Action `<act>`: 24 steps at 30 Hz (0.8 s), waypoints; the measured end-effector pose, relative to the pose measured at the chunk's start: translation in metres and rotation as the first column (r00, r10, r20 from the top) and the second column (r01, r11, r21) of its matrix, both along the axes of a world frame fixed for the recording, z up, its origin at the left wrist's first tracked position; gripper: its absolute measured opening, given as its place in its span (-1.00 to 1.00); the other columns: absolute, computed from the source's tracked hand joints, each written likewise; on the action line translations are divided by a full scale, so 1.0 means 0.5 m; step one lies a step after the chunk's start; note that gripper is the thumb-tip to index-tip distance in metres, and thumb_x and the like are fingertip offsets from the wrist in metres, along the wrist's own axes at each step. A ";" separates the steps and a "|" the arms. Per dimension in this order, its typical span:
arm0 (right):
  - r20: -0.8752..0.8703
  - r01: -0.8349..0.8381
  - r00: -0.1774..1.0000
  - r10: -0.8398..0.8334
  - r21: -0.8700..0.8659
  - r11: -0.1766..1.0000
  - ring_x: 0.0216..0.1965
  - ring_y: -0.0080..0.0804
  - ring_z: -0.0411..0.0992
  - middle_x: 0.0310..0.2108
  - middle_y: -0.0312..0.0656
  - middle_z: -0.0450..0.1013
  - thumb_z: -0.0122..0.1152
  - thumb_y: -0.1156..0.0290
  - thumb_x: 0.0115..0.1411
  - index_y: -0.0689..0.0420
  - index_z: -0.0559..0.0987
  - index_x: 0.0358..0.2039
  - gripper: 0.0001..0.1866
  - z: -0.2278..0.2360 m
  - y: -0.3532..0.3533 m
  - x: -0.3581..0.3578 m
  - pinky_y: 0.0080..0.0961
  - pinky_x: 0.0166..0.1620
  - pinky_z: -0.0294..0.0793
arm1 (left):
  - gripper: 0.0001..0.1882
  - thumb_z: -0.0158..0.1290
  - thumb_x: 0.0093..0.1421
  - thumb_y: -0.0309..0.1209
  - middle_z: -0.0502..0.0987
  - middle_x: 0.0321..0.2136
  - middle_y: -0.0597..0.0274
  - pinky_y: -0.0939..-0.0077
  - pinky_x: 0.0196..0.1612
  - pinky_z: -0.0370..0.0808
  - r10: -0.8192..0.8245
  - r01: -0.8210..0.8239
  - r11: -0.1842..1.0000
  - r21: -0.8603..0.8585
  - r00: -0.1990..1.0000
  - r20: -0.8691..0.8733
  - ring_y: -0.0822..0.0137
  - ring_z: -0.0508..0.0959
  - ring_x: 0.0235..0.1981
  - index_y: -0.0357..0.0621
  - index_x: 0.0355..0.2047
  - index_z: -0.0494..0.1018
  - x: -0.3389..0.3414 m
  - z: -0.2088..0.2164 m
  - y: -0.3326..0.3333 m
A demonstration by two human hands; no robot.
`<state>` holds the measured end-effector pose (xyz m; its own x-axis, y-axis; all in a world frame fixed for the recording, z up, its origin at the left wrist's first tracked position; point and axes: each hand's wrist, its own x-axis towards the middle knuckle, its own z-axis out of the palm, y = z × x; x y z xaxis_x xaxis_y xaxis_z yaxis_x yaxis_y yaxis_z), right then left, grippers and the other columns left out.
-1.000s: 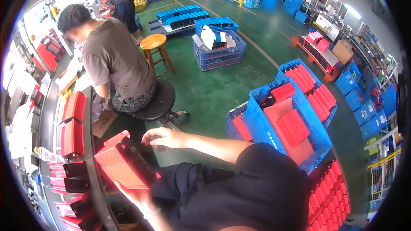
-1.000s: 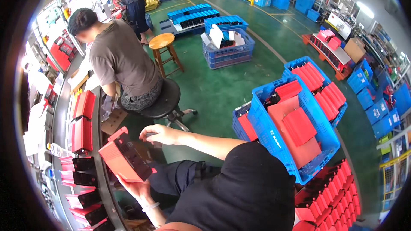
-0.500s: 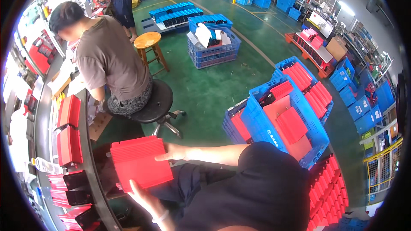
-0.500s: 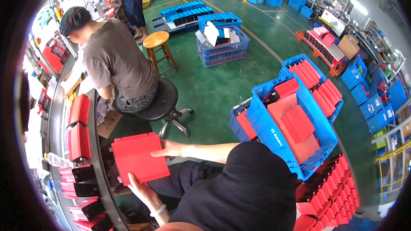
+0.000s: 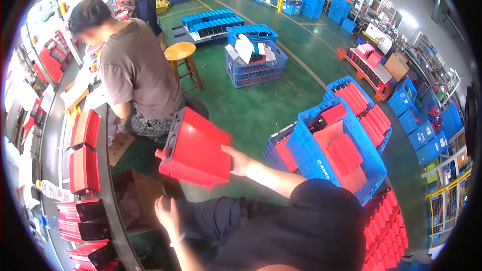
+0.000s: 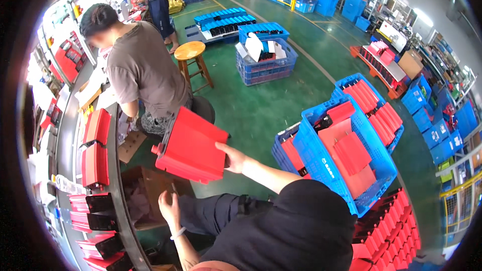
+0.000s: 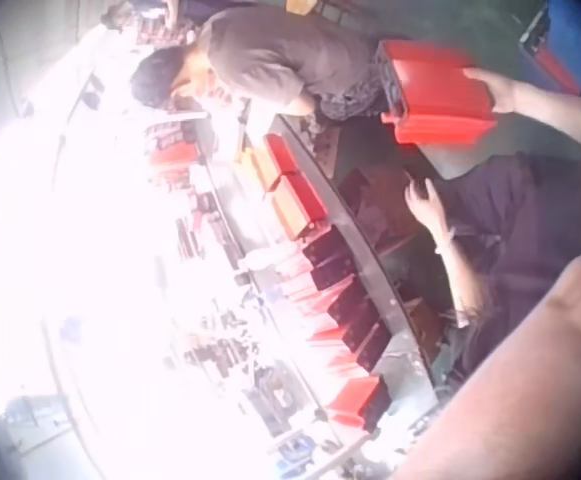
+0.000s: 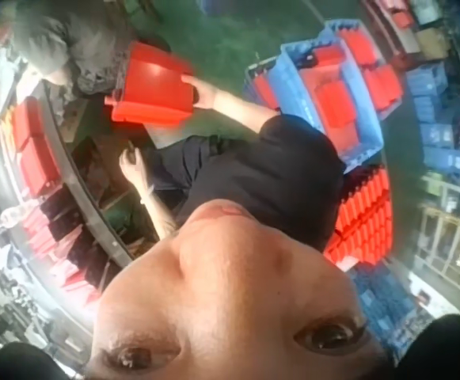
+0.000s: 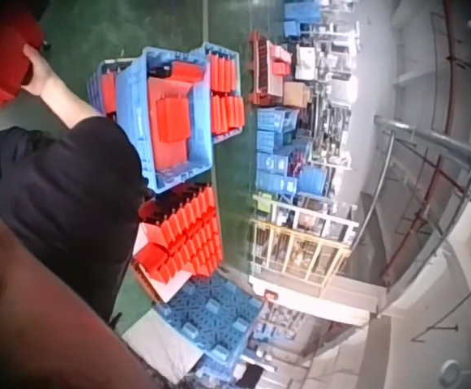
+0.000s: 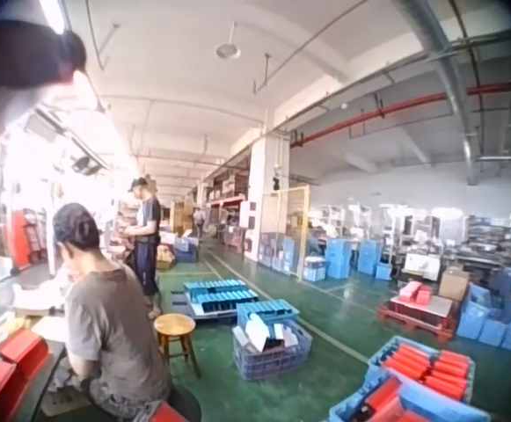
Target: Cleaning and inspecting red power inverter housings using a cloth and an air blower at a factory workbench.
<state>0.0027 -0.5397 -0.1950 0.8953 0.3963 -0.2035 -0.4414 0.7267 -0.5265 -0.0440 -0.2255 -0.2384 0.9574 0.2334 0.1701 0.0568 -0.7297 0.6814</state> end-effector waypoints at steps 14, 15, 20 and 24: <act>0.064 0.293 0.948 -0.311 0.200 0.935 0.13 -0.28 0.30 0.13 -0.17 0.31 0.01 -0.05 0.22 0.08 0.27 0.17 -0.37 0.099 -0.067 0.036 -0.22 0.19 0.26 | -0.92 0.16 -0.01 -0.46 0.46 -0.46 0.13 0.29 -0.23 0.41 0.051 -0.085 0.938 0.336 0.993 0.109 0.12 0.45 -0.33 -0.22 -0.53 0.56 -0.059 -0.118 0.007; 0.088 0.305 0.941 -0.328 0.207 0.930 0.12 -0.26 0.30 0.13 -0.18 0.31 0.04 -0.07 0.20 0.08 0.27 0.16 -0.36 0.101 -0.077 0.038 -0.18 0.19 0.25 | -0.90 0.17 0.00 -0.45 0.46 -0.51 0.12 0.27 -0.26 0.42 0.018 -0.068 0.930 0.360 0.990 0.138 0.12 0.47 -0.37 -0.23 -0.56 0.53 -0.056 -0.121 0.012; 0.149 0.337 0.914 -0.379 0.246 0.909 0.13 -0.22 0.29 0.12 -0.20 0.32 0.11 -0.10 0.14 0.05 0.30 0.15 -0.32 0.114 -0.122 0.021 -0.11 0.17 0.26 | -0.83 0.18 0.02 -0.36 0.55 -0.54 0.06 0.28 -0.32 0.47 0.285 -0.281 0.954 0.103 0.958 -0.025 0.09 0.55 -0.46 -0.22 -0.55 0.54 -0.043 -0.179 0.046; 0.207 0.430 0.860 -0.466 0.199 0.881 0.14 -0.23 0.28 0.14 -0.22 0.30 0.10 -0.11 0.14 0.03 0.24 0.19 -0.29 0.136 -0.158 -0.002 -0.10 0.16 0.28 | -0.75 0.11 0.10 -0.28 0.57 -0.50 -0.01 0.24 -0.29 0.47 0.245 -0.235 0.967 0.094 0.963 -0.110 0.04 0.58 -0.41 -0.25 -0.47 0.54 -0.047 -0.170 0.059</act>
<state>0.0019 -0.6188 -0.1271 0.9962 -0.0519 0.0695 0.0778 0.8888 -0.4516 -0.0674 -0.1959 -0.3235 0.8893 0.4494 0.0846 0.3149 -0.7360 0.5992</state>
